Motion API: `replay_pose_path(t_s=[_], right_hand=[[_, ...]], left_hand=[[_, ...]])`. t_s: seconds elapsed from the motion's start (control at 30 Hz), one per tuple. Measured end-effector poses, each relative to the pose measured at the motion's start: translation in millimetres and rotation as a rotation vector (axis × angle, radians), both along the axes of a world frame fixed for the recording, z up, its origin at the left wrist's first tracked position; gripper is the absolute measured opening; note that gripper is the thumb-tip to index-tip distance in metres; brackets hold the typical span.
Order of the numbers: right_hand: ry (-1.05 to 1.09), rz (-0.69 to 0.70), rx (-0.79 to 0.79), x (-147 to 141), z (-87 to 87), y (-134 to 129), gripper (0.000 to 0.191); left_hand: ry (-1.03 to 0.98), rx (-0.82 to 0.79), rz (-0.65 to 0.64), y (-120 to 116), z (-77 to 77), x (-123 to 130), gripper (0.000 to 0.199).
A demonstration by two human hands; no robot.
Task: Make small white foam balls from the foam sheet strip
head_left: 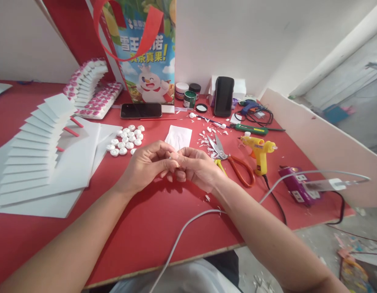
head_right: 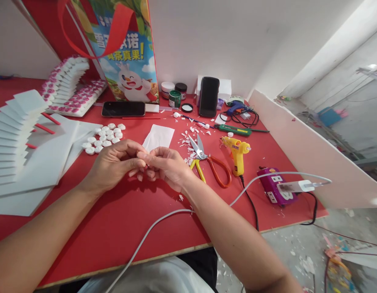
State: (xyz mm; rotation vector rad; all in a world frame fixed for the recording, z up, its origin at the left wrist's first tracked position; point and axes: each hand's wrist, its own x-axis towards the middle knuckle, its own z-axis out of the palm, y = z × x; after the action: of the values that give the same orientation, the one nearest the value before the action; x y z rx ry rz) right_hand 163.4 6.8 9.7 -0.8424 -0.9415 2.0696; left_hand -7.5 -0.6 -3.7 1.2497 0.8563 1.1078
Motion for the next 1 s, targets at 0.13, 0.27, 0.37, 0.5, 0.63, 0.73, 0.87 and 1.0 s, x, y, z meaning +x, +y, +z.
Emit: replay_pose_path(t_s=[0.13, 0.27, 0.37, 0.5, 0.63, 0.73, 0.87, 1.0], right_hand=[[0.012, 0.045, -0.024, 1.1, 0.4, 0.2, 0.050], [-0.015, -0.008, -0.065, 2.2, 0.6, 2.4, 0.050], [-0.051, -0.047, -0.028, 0.8, 0.1, 2.6, 0.050], [-0.134, -0.176, 0.174, -1.1, 2.6, -0.1, 0.046], [-0.209, -0.246, 0.365, -0.3, 7.4, -3.2, 0.040], [-0.230, -0.231, 0.439, -0.7, 6.1, -5.5, 0.036], [-0.366, -0.171, 0.512, -3.3, -2.1, -8.6, 0.038], [-0.483, -0.157, 0.557, -4.9, -7.6, -9.6, 0.039]], left_hand=[[-0.220, -0.110, -0.078, 3.5, -0.9, 1.8, 0.028], [-0.366, -0.188, -0.080, 4.2, 2.0, 4.5, 0.036], [-0.399, -0.223, -0.085, 2.7, 5.5, 5.8, 0.035], [-0.423, -0.283, -0.083, 1.9, 7.2, 6.8, 0.037], [-0.468, -0.350, -0.051, 3.5, 4.5, 7.7, 0.041], [-0.466, -0.391, -0.004, 3.8, 2.7, 9.3, 0.044], [-0.409, -0.393, 0.093, 2.1, 3.1, 13.0, 0.043], [-0.330, -0.319, 0.134, 0.6, 4.5, 16.0, 0.040]])
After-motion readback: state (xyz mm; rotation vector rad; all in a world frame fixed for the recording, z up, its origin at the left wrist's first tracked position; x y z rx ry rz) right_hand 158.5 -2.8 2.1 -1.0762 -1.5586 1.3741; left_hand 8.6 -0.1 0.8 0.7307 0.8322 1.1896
